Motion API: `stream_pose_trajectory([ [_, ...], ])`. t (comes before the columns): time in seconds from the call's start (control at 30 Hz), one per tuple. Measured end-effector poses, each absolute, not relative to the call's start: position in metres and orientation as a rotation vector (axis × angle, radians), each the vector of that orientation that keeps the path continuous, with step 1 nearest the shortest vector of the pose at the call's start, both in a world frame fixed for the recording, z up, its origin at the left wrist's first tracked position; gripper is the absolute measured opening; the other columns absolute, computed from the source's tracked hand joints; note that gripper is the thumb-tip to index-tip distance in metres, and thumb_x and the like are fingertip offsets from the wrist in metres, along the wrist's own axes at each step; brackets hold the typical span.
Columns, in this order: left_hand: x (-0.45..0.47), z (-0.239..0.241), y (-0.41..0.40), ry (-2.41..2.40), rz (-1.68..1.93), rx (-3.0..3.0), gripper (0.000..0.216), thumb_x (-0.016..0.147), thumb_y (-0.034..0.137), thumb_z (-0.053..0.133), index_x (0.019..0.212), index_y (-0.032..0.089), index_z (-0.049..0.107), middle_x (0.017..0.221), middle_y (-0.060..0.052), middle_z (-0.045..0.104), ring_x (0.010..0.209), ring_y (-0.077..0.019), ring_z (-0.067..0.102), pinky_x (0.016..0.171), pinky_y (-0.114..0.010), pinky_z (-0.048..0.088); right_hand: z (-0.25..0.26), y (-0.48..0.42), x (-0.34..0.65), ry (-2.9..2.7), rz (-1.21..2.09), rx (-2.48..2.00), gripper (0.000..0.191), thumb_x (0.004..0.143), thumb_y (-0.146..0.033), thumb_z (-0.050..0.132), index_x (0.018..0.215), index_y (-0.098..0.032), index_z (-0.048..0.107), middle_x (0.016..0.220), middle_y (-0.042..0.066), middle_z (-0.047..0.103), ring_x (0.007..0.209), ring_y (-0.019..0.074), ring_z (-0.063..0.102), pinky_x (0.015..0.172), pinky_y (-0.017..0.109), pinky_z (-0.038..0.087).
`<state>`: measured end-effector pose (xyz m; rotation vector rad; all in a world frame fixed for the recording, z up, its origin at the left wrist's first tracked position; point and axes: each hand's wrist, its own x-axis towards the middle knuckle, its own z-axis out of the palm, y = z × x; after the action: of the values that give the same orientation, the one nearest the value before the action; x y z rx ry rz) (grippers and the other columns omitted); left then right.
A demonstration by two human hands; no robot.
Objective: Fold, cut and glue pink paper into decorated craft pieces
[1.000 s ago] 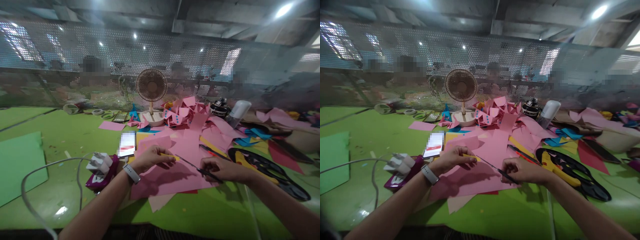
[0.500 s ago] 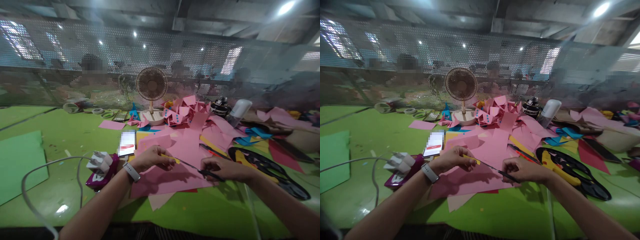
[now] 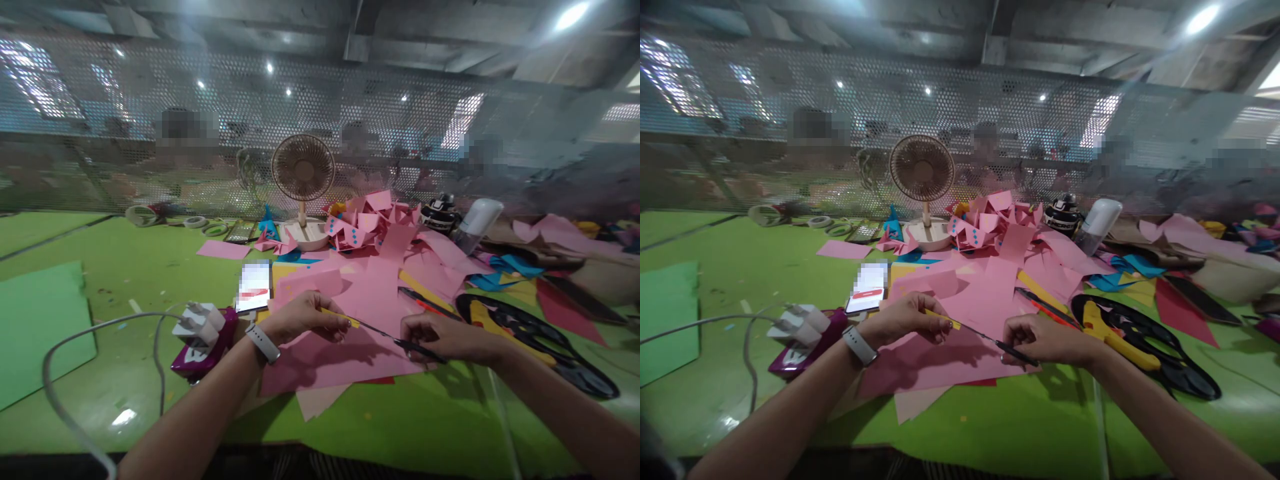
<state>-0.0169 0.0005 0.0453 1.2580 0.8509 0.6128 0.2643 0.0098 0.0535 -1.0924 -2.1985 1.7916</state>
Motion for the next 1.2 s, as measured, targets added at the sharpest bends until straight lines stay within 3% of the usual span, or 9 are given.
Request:
stream_pose_trajectory([
  [0.47,-0.018,0.040,0.003,0.820,0.601,1.272,0.025,0.066,0.031,0.072,0.080,0.011,0.068,0.071,-0.006,0.068,0.060,-0.0111,0.062,0.067,-0.028,0.053,0.050,0.008,0.264,-2.164,1.778,-1.164,0.026,0.069,-0.036,0.065,0.074,-0.013,0.052,0.061,-0.001,0.057,0.050,0.0078,0.050,0.046,0.018,0.037],
  [1.2,-0.019,0.041,0.002,0.858,0.555,1.270,0.027,0.063,0.034,0.073,0.075,0.011,0.067,0.065,-0.005,0.067,0.056,-0.0122,0.062,0.063,-0.030,0.052,0.043,0.009,0.262,-2.228,1.559,-1.224,0.035,0.058,-0.039,0.074,0.067,-0.014,0.051,0.050,-0.006,0.049,0.044,0.0059,0.044,0.041,0.016,0.030],
])
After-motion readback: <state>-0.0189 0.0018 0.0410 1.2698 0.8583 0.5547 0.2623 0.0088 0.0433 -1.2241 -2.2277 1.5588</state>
